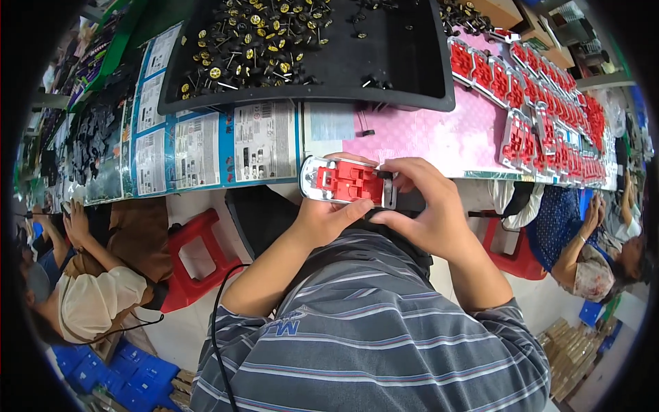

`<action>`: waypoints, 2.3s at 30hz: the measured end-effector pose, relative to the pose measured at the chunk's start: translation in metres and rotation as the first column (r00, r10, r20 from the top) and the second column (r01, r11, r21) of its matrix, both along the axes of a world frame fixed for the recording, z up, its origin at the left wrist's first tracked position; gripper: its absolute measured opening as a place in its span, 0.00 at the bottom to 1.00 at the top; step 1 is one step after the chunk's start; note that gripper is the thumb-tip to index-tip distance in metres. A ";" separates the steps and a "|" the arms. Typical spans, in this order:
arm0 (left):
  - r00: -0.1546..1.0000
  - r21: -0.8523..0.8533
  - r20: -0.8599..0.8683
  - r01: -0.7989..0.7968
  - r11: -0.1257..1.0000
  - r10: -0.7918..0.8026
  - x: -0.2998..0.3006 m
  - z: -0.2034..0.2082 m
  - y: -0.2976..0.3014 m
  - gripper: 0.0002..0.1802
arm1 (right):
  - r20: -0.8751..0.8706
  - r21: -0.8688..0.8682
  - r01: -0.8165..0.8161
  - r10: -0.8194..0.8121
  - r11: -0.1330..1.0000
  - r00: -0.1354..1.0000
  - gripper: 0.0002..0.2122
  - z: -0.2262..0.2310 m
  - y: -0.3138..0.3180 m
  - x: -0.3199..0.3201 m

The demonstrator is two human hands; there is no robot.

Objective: The person assembles toy cars by picking up wheel axles and pressing them into the toy car bodies by hand, then placing the assembled cars onto the table.

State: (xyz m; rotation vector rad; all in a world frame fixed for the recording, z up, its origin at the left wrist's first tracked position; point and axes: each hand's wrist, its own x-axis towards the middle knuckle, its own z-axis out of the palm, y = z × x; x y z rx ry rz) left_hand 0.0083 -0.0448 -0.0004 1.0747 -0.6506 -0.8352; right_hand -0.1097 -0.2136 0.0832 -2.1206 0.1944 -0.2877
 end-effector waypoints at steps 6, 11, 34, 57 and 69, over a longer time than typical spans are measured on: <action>0.999 -0.006 -0.036 -0.005 1.000 0.005 -0.006 -0.004 0.016 0.29 | 0.084 -0.147 -0.014 0.027 0.989 0.996 0.31 -0.016 0.014 0.001; 0.997 -0.034 0.005 -0.083 0.996 0.083 -0.010 -0.006 0.030 0.30 | 0.080 -0.185 -0.078 0.094 0.980 0.992 0.30 -0.019 0.023 0.006; 0.993 -0.019 0.019 -0.116 0.993 0.117 -0.016 -0.019 0.045 0.20 | 0.089 -0.072 -0.187 0.193 0.980 0.977 0.12 -0.009 0.063 0.048; 0.962 -0.013 -0.259 -0.096 0.995 0.089 0.022 -0.005 0.084 0.37 | 0.071 0.006 0.217 -0.217 0.976 0.974 0.17 -0.008 -0.001 -0.001; 0.984 -0.048 -0.159 -0.092 0.995 0.083 -0.017 -0.014 0.065 0.33 | 0.132 -0.136 -0.046 0.064 0.990 0.989 0.22 0.006 0.059 0.036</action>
